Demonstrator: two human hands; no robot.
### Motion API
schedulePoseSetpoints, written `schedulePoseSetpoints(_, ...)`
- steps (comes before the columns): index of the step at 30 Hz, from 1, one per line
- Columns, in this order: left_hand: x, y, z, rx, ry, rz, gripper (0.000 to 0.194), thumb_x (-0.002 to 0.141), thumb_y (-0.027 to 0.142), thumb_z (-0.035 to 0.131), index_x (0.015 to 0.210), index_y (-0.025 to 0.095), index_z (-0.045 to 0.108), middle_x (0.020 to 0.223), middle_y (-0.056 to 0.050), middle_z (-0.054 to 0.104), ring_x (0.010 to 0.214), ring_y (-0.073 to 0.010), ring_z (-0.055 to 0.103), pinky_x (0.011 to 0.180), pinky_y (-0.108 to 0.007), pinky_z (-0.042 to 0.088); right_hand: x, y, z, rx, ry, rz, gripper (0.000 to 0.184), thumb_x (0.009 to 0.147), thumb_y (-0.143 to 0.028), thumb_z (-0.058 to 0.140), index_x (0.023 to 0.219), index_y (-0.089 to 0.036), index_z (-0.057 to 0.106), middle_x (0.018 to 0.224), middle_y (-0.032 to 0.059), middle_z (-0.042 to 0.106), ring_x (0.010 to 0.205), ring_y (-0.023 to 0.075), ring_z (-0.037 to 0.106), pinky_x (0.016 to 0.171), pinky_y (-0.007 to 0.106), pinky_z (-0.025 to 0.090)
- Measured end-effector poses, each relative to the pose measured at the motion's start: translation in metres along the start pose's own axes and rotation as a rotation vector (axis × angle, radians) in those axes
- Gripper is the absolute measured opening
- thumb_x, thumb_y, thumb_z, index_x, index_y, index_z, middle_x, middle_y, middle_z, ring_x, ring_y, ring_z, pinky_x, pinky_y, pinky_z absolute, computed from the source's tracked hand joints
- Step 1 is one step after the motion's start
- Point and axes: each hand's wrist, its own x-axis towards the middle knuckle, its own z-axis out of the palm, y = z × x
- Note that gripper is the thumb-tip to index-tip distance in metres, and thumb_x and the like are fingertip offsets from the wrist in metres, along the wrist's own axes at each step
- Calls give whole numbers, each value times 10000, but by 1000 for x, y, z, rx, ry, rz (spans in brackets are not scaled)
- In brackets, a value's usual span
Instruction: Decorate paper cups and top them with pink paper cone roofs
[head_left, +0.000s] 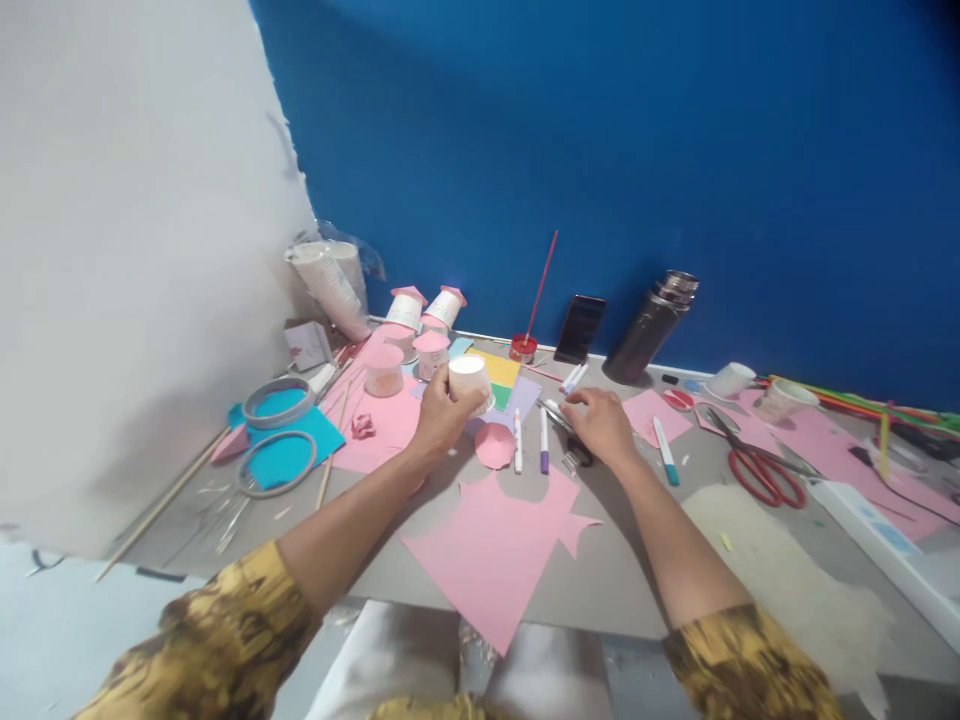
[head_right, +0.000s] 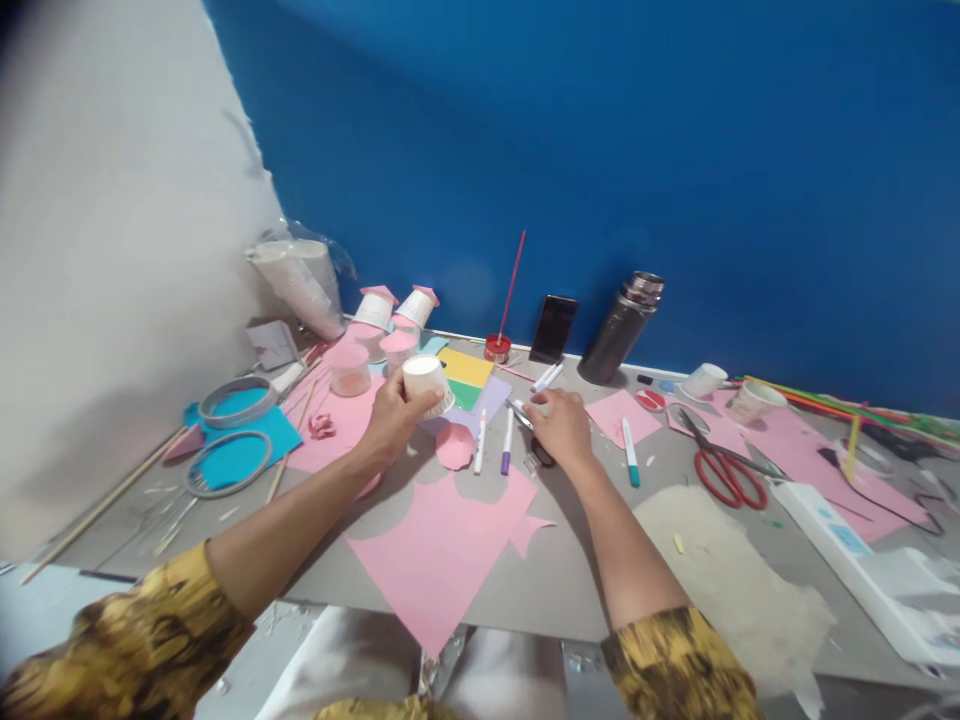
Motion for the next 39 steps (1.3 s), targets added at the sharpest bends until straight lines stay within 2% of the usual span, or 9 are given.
schedulePoseSetpoints(5,0,1,1,91,-5,43,489,677,311,770,1134,191,645,1046,-39,695,973,-240,636,871,-363,503,-32,-55,19,-85,-87,-212,208,894,-450,711,919,-247,746,904,40,777,852,230,703,731,320,442)
schedulePoseSetpoints(10,-7,9,1,88,-64,51,601,667,312,793,1216,186,582,1173,-72,683,1046,-249,652,909,-368,515,-30,-59,27,-162,-31,-109,164,935,-322,651,807,-243,717,783,38,772,716,213,692,634,305,367)
schedulePoseSetpoints(14,-18,16,4,94,-286,63,497,691,340,794,1134,187,631,1134,-69,706,1023,-262,672,890,-381,529,-17,-46,15,-122,254,-37,222,952,-364,612,801,-226,700,753,37,742,701,210,660,643,301,365)
schedulePoseSetpoints(17,-23,13,7,142,-415,53,511,685,345,818,1145,197,650,1120,-75,723,1031,-286,682,891,-407,531,-15,-42,5,-75,524,-181,240,951,-361,603,767,-220,668,701,28,686,693,207,618,673,310,395)
schedulePoseSetpoints(20,-24,7,9,124,-481,-27,697,663,368,849,1282,190,583,1109,-90,726,994,-292,696,831,-407,549,-20,-42,-1,-65,644,-400,229,978,-308,590,771,-223,638,709,37,670,708,205,589,720,328,433)
schedulePoseSetpoints(25,-20,4,7,83,-493,-37,814,707,350,819,1444,207,504,1062,-56,708,938,-254,677,775,-359,542,-30,-45,-7,-73,661,-732,72,959,-204,665,892,-222,645,852,74,715,827,226,622,775,353,490)
schedulePoseSetpoints(28,-18,5,4,113,-493,5,788,721,367,827,1442,233,540,1086,-45,702,956,-244,658,815,-350,534,-33,-48,-11,-89,675,-861,97,928,-141,705,951,-218,651,869,76,707,831,226,630,761,352,511)
schedulePoseSetpoints(34,-18,6,3,64,-529,-13,860,727,375,824,1510,245,492,1082,-46,694,955,-240,650,829,-351,530,-34,-50,-15,-108,647,-960,188,899,-91,734,1011,-208,639,888,84,704,846,232,629,788,359,553)
schedulePoseSetpoints(39,-17,4,3,58,-526,77,743,733,382,837,1420,238,591,1240,-61,686,1084,-260,641,937,-363,515,-36,-50,-15,-75,606,-1003,198,904,-91,725,1031,-216,639,894,78,706,840,228,630,782,365,557)
